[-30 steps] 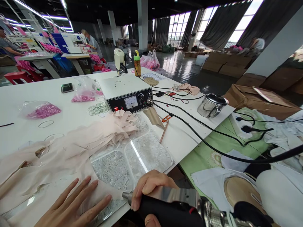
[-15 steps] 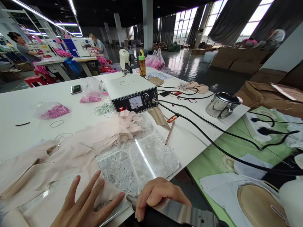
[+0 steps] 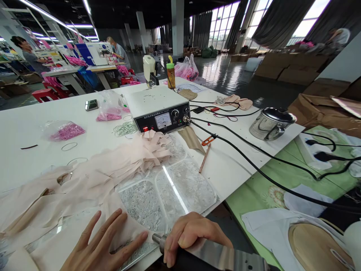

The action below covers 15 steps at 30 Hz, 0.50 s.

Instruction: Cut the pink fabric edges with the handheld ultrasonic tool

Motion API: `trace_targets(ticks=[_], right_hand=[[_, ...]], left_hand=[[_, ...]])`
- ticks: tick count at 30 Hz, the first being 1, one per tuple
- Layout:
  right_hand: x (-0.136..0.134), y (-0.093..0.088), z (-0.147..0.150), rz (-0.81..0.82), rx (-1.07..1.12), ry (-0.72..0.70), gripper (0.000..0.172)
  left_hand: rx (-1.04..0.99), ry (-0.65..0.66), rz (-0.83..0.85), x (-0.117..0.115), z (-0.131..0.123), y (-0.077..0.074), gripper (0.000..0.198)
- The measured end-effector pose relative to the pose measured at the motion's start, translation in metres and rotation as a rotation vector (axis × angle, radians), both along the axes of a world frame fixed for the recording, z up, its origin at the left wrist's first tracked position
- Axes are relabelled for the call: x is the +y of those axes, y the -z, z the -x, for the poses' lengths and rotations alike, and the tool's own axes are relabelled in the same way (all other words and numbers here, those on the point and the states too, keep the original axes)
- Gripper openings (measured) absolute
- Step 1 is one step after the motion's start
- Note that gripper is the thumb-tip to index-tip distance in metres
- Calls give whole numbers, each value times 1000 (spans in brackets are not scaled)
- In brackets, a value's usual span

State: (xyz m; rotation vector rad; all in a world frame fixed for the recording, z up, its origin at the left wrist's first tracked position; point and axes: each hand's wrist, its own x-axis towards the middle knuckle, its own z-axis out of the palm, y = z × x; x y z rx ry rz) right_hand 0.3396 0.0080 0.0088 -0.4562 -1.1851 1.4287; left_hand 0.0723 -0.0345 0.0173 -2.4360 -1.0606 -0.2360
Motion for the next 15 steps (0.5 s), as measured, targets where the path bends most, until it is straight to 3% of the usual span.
trace_targets(ticks=[4, 6, 11, 15], right_hand=[[-1, -9, 3, -180, 98, -5, 17], [-5, -15, 4, -210, 114, 6, 19], [-18, -31, -1, -12, 61, 100, 16], [-11, -34, -10, -9, 47, -48, 14]], left_hand=[[59, 72, -16, 3, 1, -12, 67], [81, 97, -16, 5, 3, -17, 67], [55, 51, -9, 7, 3, -13, 69], [54, 70, -6, 7, 1, -14, 71]])
